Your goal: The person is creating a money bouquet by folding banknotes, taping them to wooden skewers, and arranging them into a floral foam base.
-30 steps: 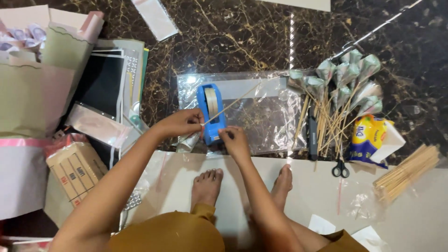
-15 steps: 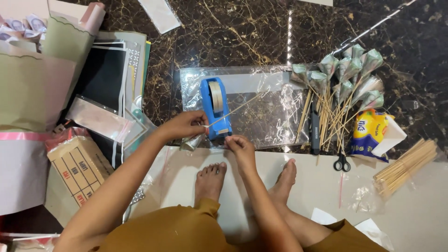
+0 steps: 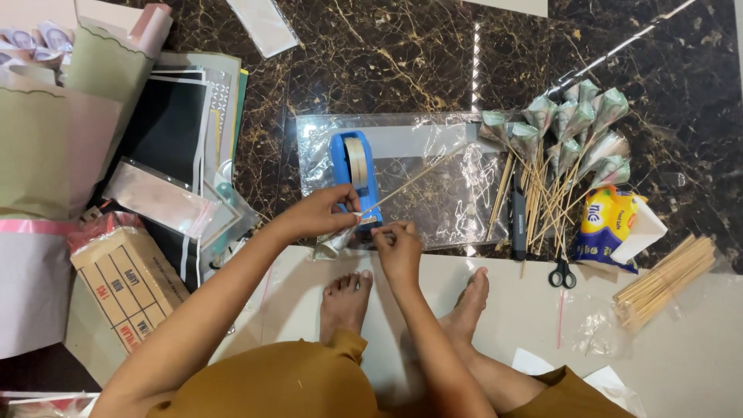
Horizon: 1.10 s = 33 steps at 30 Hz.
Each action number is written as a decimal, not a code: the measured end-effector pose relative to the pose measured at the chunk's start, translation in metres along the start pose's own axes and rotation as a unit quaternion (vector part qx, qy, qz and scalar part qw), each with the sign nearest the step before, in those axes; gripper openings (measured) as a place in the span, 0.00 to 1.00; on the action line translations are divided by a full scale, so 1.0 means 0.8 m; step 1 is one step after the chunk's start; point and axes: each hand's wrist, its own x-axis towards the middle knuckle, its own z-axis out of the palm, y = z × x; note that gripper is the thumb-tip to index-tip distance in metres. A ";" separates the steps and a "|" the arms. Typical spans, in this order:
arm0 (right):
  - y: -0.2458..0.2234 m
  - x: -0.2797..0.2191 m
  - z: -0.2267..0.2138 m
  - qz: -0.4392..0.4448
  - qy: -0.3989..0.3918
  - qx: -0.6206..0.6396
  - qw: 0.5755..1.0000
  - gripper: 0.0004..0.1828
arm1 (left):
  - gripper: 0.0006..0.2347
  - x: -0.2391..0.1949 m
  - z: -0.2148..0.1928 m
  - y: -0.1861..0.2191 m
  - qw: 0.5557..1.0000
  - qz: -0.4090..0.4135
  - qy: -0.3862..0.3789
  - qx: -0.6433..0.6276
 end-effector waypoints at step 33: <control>-0.048 -0.008 -0.090 -0.019 -0.058 0.260 0.964 0.07 | 0.12 -0.054 0.036 0.105 0.992 0.081 0.053 0.077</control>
